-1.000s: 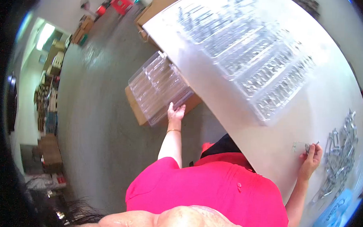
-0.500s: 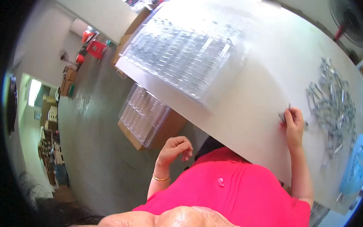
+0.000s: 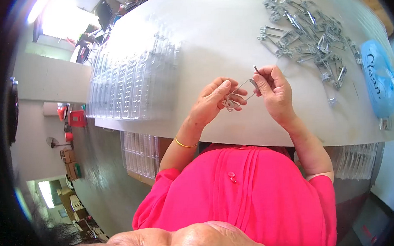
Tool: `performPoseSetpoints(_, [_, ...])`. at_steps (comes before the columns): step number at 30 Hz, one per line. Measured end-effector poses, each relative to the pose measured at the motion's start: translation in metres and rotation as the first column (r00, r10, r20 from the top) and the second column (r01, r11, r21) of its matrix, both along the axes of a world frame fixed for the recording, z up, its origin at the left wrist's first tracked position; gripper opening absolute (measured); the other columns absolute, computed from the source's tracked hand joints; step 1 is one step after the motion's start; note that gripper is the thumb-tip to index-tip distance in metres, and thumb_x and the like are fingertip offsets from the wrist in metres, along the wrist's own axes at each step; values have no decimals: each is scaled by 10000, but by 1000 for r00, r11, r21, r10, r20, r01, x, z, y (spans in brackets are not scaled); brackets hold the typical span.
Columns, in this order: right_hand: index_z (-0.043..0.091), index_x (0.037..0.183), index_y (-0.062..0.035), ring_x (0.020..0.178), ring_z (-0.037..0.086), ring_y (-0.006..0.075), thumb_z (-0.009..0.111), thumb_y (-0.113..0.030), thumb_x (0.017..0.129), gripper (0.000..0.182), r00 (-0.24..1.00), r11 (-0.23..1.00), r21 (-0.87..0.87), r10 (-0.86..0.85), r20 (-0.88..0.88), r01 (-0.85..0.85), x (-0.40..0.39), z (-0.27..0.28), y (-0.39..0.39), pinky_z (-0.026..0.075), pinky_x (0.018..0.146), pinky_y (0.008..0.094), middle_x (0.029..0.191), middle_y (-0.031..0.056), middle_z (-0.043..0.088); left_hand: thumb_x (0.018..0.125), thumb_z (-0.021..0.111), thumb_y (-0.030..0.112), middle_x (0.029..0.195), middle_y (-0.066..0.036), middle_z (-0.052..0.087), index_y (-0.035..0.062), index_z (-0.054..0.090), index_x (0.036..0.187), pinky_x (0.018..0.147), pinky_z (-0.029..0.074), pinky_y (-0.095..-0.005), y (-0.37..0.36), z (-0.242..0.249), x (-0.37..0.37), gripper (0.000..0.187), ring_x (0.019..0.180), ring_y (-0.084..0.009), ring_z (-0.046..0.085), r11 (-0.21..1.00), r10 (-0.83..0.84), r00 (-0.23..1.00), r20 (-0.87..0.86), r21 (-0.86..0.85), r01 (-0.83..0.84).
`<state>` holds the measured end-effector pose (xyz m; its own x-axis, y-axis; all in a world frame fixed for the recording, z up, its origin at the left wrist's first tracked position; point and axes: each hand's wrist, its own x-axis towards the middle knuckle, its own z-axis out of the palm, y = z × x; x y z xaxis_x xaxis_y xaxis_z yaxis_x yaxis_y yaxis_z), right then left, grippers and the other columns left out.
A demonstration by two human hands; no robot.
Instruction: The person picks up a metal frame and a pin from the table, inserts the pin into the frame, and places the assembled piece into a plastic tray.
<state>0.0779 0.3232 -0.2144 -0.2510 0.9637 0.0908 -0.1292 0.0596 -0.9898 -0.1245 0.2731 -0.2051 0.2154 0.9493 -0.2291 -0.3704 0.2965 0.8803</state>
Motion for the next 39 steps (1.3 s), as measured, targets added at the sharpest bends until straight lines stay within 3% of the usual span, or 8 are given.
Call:
performPoseSetpoints(6, [584, 1062, -53, 704, 580, 60, 629, -120, 1019, 91, 996, 996, 51, -71, 55, 69, 14, -5, 5, 508, 641, 227, 895, -1, 635, 1092, 444, 274, 1064, -273, 694, 43, 558, 1101, 640, 597, -352, 27, -17, 18, 257, 789, -301, 730, 978, -167, 962, 216, -84, 189])
performPoseSetpoints(9, [597, 1087, -52, 742, 593, 61, 635, -108, 1014, 99, 998, 999, -17, -48, 30, 49, 20, -9, 11, 514, 670, 234, 909, 0, 642, 1091, 442, 274, 1079, -287, 687, 54, 561, 1073, 647, 596, -347, 37, -32, 18, 250, 803, -298, 723, 974, -187, 911, 368, -52, 220])
performPoseSetpoints(12, [613, 1114, -56, 800, 601, 60, 640, -98, 1009, 116, 994, 986, 131, -105, 15, 102, 27, -17, 23, 513, 719, 236, 943, 4, 644, 1091, 439, 266, 1102, -295, 675, 53, 561, 1040, 650, 592, -344, 42, -35, 19, 252, 814, -292, 712, 979, -90, 890, 446, -126, 162])
performPoseSetpoints(14, [623, 1126, -54, 857, 601, 60, 648, -94, 1004, 131, 969, 960, 220, -207, 138, 174, 36, -18, 29, 507, 773, 230, 984, 9, 647, 1093, 433, 262, 1121, -296, 667, 53, 563, 1033, 649, 590, -344, 41, -38, 17, 253, 821, -291, 707, 979, -61, 884, 463, -145, 143])
performPoseSetpoints(18, [620, 1109, -47, 871, 593, 65, 652, -74, 997, 119, 980, 981, 72, -185, 74, 180, 42, -5, 30, 499, 802, 227, 1007, 8, 645, 1095, 422, 253, 1158, -300, 645, 45, 559, 1000, 650, 587, -347, 42, -45, 16, 266, 819, -293, 700, 978, -31, 850, 526, -160, 135])
performPoseSetpoints(33, [613, 1096, -39, 922, 609, 100, 653, -7, 974, 133, 990, 971, 209, -131, 44, 119, 20, 13, 21, 501, 841, 253, 1029, 42, 660, 1074, 472, 228, 1163, -306, 624, 31, 514, 1001, 697, 630, -403, 38, -50, 20, 215, 876, -316, 726, 935, -238, 768, 594, -74, 347])
performPoseSetpoints(35, [619, 1083, -34, 924, 614, 116, 654, -10, 972, 118, 976, 957, 274, -146, 159, 98, 20, 7, 21, 509, 837, 264, 1039, 47, 667, 1074, 472, 230, 1159, -303, 626, 34, 516, 1009, 692, 629, -397, 36, -48, 21, 211, 871, -309, 726, 941, -229, 763, 604, -62, 332])
performPoseSetpoints(39, [621, 1083, -32, 922, 618, 128, 657, -13, 969, 120, 978, 960, 260, -143, 154, 100, 14, 4, 22, 512, 832, 270, 1044, 56, 671, 1072, 477, 238, 1143, -294, 630, 47, 524, 1022, 666, 621, -375, 35, -40, 20, 203, 848, -284, 723, 953, -212, 770, 601, -48, 299])
